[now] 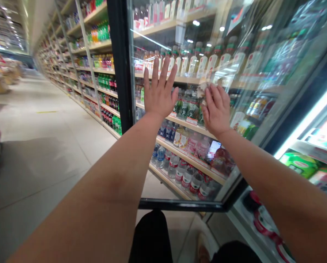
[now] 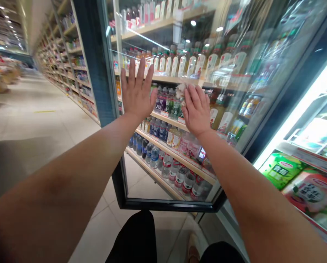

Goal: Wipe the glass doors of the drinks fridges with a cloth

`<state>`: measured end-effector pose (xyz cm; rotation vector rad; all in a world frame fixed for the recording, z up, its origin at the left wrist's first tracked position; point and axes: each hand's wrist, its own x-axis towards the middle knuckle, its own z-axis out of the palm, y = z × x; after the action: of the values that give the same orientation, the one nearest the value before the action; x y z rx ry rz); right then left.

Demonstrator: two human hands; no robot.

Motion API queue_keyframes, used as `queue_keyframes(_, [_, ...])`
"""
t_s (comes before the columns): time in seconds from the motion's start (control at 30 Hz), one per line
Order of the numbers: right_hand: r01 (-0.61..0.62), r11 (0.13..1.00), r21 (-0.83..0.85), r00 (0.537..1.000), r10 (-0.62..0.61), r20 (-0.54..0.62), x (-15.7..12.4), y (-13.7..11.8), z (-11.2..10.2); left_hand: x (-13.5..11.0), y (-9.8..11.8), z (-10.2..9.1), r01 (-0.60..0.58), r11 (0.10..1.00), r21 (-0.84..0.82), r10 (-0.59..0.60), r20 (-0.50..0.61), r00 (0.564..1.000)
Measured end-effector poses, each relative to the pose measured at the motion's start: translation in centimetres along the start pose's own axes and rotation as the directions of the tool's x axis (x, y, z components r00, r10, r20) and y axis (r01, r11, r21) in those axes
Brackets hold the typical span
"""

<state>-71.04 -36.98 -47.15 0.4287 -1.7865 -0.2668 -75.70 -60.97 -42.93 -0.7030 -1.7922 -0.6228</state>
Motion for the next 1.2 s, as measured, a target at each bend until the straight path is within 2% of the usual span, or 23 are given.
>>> queue_keyframes(0.07, [0.094, 0.995, 0.020, 0.994, -0.095, 0.056, -0.8, -1.1, 0.5, 0.0, 0.0, 0.0, -0.003, 1.000, 0.013, 0.003, 0.004, 1.000])
queue_keyframes(0.13, [0.240, 0.969, 0.065, 0.954, -0.248, 0.168, -0.8, -1.7, 0.7, -0.1, 0.1, 0.0, -0.005, 1.000, 0.023, 0.005, 0.001, 1.000])
queue_keyframes(0.17, [0.270, 0.959, 0.080, 0.939, -0.281, 0.197, -0.5, -1.6, 0.7, -0.1, 0.1, 0.0, -0.005, 1.000, 0.026, 0.005, -0.003, 1.000])
queue_keyframes(0.2, [0.255, 0.963, 0.081, 0.943, -0.267, 0.197, 0.0, -1.3, 0.6, -0.1, 0.1, 0.0, -0.005, 1.000, 0.028, 0.006, -0.007, 1.000])
queue_keyframes(0.3, [0.024, 0.999, 0.042, 0.998, -0.026, 0.051, 1.4, -0.3, 0.4, -0.1, 0.0, 0.1, -0.008, 0.999, 0.035, 0.008, -0.007, 1.000])
queue_keyframes(0.37, [-0.078, 0.996, 0.040, 0.997, 0.078, -0.015, 1.7, -0.3, 0.4, -0.1, -0.1, 0.1, -0.003, 0.999, 0.035, 0.004, -0.004, 1.000])
queue_keyframes(0.4, [-0.070, 0.997, 0.040, 0.998, 0.070, -0.004, 1.7, -0.5, 0.4, -0.1, -0.1, 0.1, 0.000, 0.999, 0.033, 0.000, -0.005, 1.000])
queue_keyframes(0.47, [0.049, 0.998, 0.044, 0.995, -0.053, 0.090, 1.7, -0.9, 0.3, -0.1, 0.0, 0.0, 0.006, 1.000, 0.030, -0.006, -0.012, 1.000])
queue_keyframes(0.53, [0.179, 0.982, 0.056, 0.967, -0.186, 0.173, 2.4, -0.8, 0.1, -0.1, 0.0, 0.1, 0.001, 0.999, 0.040, 0.000, -0.014, 1.000])
queue_keyframes(0.57, [0.190, 0.980, 0.052, 0.965, -0.196, 0.172, 3.0, -0.5, 0.0, -0.1, 0.0, 0.1, -0.005, 0.999, 0.048, 0.006, -0.012, 1.000])
queue_keyframes(0.6, [0.150, 0.988, 0.035, 0.979, -0.154, 0.135, 3.7, -0.1, -0.1, -0.1, 0.0, 0.1, -0.010, 0.999, 0.053, 0.010, -0.011, 1.000])
queue_keyframes(0.67, [-0.035, 0.999, -0.010, 0.999, 0.035, -0.009, 4.8, 0.6, -0.1, -0.1, 0.0, 0.0, -0.012, 0.998, 0.054, 0.013, -0.006, 1.000])
queue_keyframes(0.73, [-0.172, 0.985, -0.029, 0.978, 0.167, -0.125, 5.1, 0.6, 0.1, -0.1, 0.0, 0.0, -0.005, 0.999, 0.039, 0.005, 0.000, 1.000])
queue_keyframes(0.77, [-0.163, 0.986, -0.030, 0.979, 0.158, -0.128, 4.9, 0.3, 0.3, -0.1, 0.0, -0.1, -0.001, 1.000, 0.029, 0.000, 0.005, 1.000])
queue_keyframes(0.83, [-0.003, 1.000, -0.010, 1.000, 0.003, -0.009, 4.2, -0.3, 0.5, 0.0, 0.0, -0.1, 0.002, 1.000, 0.013, -0.002, 0.017, 1.000])
queue_keyframes(0.9, [0.189, 0.980, 0.059, 0.969, -0.196, 0.153, 3.8, -0.7, 0.3, 0.1, -0.1, -0.1, 0.001, 1.000, 0.007, -0.002, 0.025, 1.000])
queue_keyframes(0.97, [0.251, 0.962, 0.111, 0.937, -0.270, 0.219, 4.3, -0.3, -0.1, 0.1, -0.3, 0.0, 0.001, 1.000, 0.010, -0.001, 0.026, 1.000])
queue_keyframes(1.0, [0.211, 0.972, 0.103, 0.954, -0.228, 0.196, 4.9, 0.1, -0.4, 0.0, -0.3, 0.0, -0.001, 1.000, 0.014, 0.001, 0.021, 1.000])
queue_keyframes(1.07, [0.023, 0.998, 0.056, 0.998, -0.026, 0.060, 6.1, 1.0, -0.6, 0.0, -0.5, 0.2, -0.013, 0.999, 0.030, 0.013, 0.004, 1.000])
queue_keyframes(1.13, [-0.166, 0.985, 0.042, 0.981, 0.170, -0.098, 6.7, 1.5, -0.6, -0.1, -0.6, 0.4, -0.029, 0.998, 0.059, 0.030, -0.015, 0.999])
queue_keyframes(1.2, [-0.217, 0.974, 0.060, 0.961, 0.224, -0.164, 6.3, 1.3, -0.2, -0.2, -0.7, 0.4, -0.042, 0.995, 0.093, 0.045, -0.025, 0.999])
